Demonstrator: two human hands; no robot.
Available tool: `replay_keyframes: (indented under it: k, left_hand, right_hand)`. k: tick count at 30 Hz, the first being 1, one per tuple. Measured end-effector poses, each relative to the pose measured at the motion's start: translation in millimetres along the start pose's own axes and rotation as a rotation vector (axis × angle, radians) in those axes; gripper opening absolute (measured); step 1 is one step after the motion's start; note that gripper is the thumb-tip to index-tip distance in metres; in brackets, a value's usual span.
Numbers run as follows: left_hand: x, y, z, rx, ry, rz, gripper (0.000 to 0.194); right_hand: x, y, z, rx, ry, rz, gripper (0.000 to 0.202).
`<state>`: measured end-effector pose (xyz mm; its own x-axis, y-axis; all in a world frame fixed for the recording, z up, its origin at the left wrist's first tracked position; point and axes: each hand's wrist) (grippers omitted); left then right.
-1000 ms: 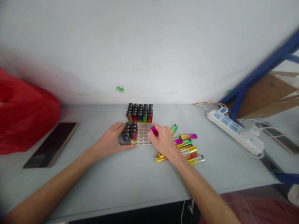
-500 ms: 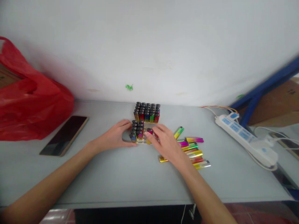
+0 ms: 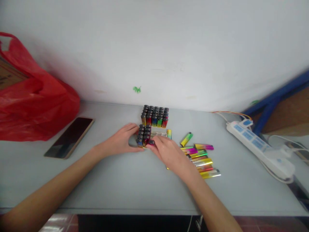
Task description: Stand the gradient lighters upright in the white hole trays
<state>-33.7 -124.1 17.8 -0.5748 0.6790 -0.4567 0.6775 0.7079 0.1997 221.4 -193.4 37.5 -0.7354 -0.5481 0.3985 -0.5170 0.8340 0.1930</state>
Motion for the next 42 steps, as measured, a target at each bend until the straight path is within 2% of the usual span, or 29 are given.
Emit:
replay_keyframes:
  k: [5, 9, 11, 13, 15, 17, 22, 28, 32, 37, 40, 42]
  left_hand:
    - [-1, 0, -0.5, -0.01, 0.001, 0.006, 0.053]
    - [-1, 0, 0.4, -0.024, 0.016, 0.003, 0.05]
    - [-2, 0, 2.6, -0.027, 0.034, -0.001, 0.051]
    - [-4, 0, 6.3, -0.038, 0.064, -0.011, 0.052]
    - [-7, 0, 10.9, -0.052, 0.101, -0.033, 0.058]
    - [-9, 1, 14.6, -0.063, 0.12, -0.068, 0.067]
    - [-5, 2, 12.2, -0.037, 0.081, -0.081, 0.069]
    - [3, 0, 0.3, 0.02, 0.047, -0.061, 0.063]
    - [7, 0, -5.2, 0.044, 0.02, -0.029, 0.054]
    - [9, -1, -10.1, 0.064, -0.017, -0.003, 0.046]
    - [8, -1, -9.1, 0.041, -0.004, -0.007, 0.046]
    - [8, -1, -6.2, 0.025, 0.009, -0.013, 0.047]
  right_hand:
    - [12, 4, 11, 0.0, -0.227, 0.075, 0.035]
    - [8, 2, 3, -0.016, -0.142, 0.046, 0.041]
    - [-2, -2, -11, -0.103, -0.039, 0.08, 0.045]
    - [-15, -7, -26, -0.227, 0.0, 0.175, 0.048]
    - [-30, -12, -37, -0.334, -0.019, 0.277, 0.044]
    - [-45, -15, -41, -0.383, -0.041, 0.344, 0.037]
    - [-66, -18, -34, -0.295, -0.013, 0.356, 0.023]
    - [-58, -15, -19, -0.09, -0.031, 0.34, 0.033]
    - [-57, -15, -15, -0.026, -0.002, 0.358, 0.039]
    - [-58, -16, -17, -0.065, 0.025, 0.362, 0.033]
    - [-60, -17, -19, -0.156, 0.11, 0.387, 0.023]
    - [-61, -17, -22, -0.24, 0.249, 0.417, 0.023]
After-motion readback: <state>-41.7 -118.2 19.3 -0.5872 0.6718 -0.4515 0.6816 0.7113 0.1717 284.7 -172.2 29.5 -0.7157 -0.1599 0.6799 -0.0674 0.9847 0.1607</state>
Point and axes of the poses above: each hand's wrist, its own y-axis towards the middle knuckle, its own z-axis out of the palm, x = y × z, and after that the axes turned 1 degree about x, right-handed
